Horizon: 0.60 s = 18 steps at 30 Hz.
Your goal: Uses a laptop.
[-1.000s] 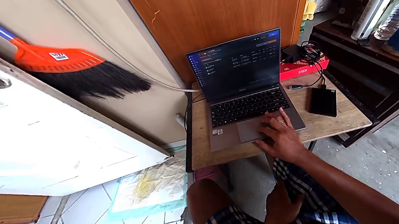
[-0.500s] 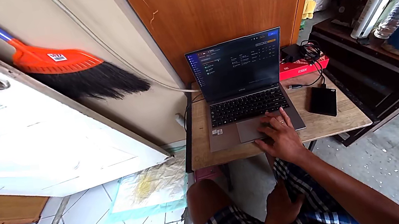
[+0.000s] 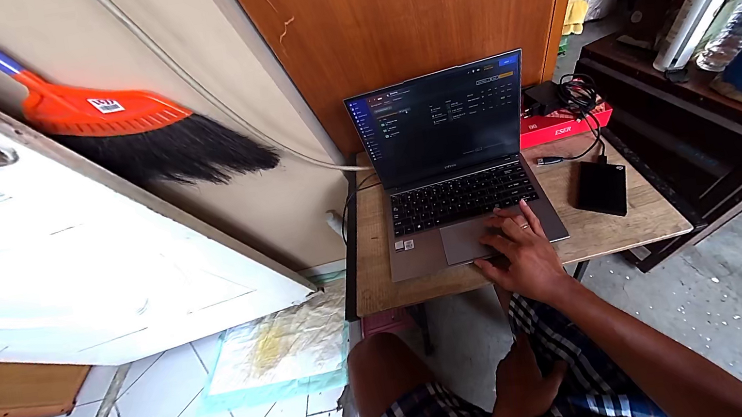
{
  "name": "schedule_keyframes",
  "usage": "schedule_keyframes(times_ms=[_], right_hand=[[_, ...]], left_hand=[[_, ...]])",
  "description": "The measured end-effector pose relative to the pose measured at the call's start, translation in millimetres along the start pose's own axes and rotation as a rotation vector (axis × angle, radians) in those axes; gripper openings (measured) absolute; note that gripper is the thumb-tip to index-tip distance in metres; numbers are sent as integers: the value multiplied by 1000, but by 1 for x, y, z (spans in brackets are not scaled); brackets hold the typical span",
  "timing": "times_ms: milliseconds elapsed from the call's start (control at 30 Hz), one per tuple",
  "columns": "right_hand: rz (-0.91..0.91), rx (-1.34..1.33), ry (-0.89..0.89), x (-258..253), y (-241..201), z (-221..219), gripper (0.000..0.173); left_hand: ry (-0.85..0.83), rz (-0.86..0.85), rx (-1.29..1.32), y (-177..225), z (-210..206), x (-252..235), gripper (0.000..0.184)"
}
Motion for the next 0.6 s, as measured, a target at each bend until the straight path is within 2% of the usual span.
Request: schedule_keyframes(times_ms=[600], right_hand=[[-15,5,-15,-1,0,0,46]], left_hand=[[0,-9,-9,-1,-1,-1,90]])
Point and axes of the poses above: each hand's wrist, its own x-axis away from the middle knuckle, its own z-axis out of the back of the hand, y = z × x, the point moved 8 cm from there along -x, towards the middle knuckle, and after that the axes turned 5 degrees about -y, right-handed, at the moved point
